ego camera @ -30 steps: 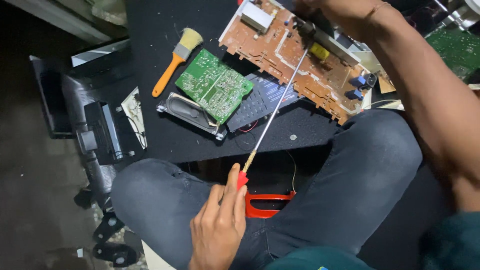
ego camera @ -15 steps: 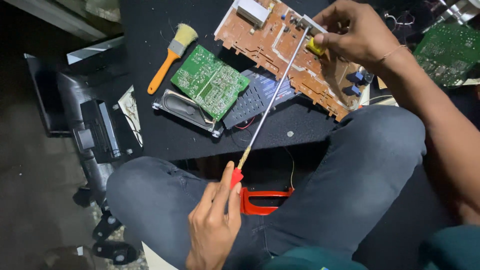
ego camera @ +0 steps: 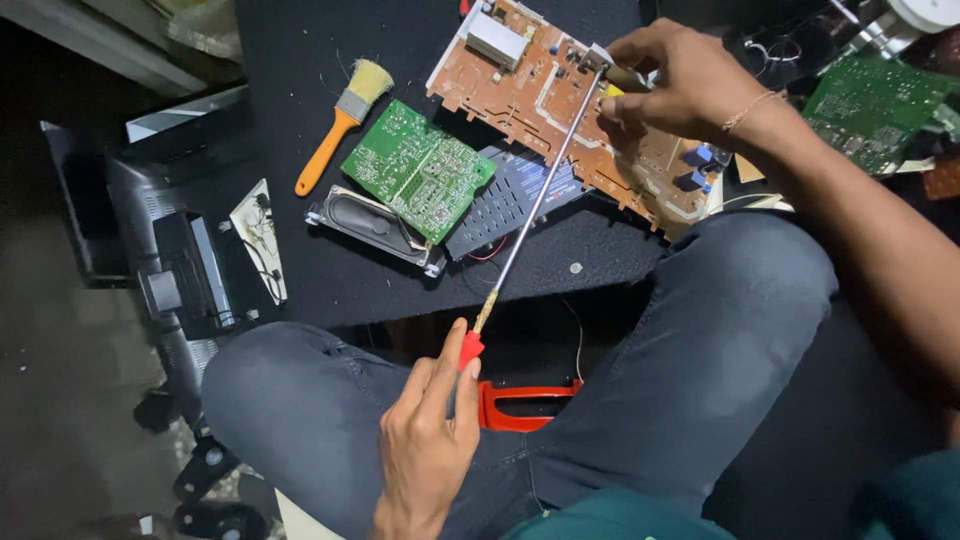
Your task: Cleaning and inspecting a circuit board using a brush and a screwdriver
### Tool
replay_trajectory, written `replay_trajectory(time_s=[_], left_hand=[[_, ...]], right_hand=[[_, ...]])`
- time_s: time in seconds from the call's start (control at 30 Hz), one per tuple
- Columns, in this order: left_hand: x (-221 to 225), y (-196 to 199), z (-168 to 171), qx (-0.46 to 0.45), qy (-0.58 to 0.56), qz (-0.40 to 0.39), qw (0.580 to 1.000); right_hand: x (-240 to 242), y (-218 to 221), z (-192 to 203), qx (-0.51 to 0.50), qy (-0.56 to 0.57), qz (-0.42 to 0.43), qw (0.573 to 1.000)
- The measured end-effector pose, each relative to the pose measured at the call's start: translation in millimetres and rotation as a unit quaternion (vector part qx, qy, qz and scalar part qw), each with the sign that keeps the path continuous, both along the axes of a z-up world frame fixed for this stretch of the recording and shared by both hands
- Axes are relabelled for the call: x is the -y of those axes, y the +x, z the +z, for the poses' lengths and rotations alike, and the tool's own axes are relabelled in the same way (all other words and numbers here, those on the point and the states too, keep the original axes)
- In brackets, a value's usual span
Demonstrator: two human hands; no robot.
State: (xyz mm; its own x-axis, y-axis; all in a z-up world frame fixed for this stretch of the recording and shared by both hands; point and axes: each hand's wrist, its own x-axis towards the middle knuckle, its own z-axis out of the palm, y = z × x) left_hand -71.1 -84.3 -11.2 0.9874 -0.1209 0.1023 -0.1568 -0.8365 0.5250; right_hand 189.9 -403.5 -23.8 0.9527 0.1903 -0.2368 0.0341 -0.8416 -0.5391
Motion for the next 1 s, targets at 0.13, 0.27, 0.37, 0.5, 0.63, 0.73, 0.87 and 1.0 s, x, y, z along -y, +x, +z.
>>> replay_trajectory(time_s=[0.13,0.27,0.37,0.5,0.63,0.73,0.87,1.0], left_hand=[[-2,0,6,-0.024,0.004,0.006,1.0],[-5,0,6,-0.009,0.006,0.002,1.0],[-6,2,7,0.018,0.024,-0.008,1.0],[-5,4,13,0.063,0.045,-0.025,0.997],[-7,7,18,0.084,0.086,-0.022,0.992],[-6,4,23,0.065,0.101,-0.013,0.993],[-5,4,34,0.069,0.11,-0.02,0.991],[-7,6,42,0.06,0.121,-0.022,0.991]], right_hand=[[10,5,-23,0.033,-0.011,0.016,0.999],[4,5,-21,0.053,-0.021,0.015,0.998],[5,10,-27,0.056,-0.047,0.014,0.997],[-1,13,-31,0.047,-0.038,-0.022,0.998],[0,15,-41,0.049,-0.036,-0.042,0.997],[3,13,-57,0.059,-0.013,-0.056,0.997],[2,12,-53,0.044,-0.031,-0.075,0.996],[2,13,-54,0.049,-0.018,-0.07,0.996]])
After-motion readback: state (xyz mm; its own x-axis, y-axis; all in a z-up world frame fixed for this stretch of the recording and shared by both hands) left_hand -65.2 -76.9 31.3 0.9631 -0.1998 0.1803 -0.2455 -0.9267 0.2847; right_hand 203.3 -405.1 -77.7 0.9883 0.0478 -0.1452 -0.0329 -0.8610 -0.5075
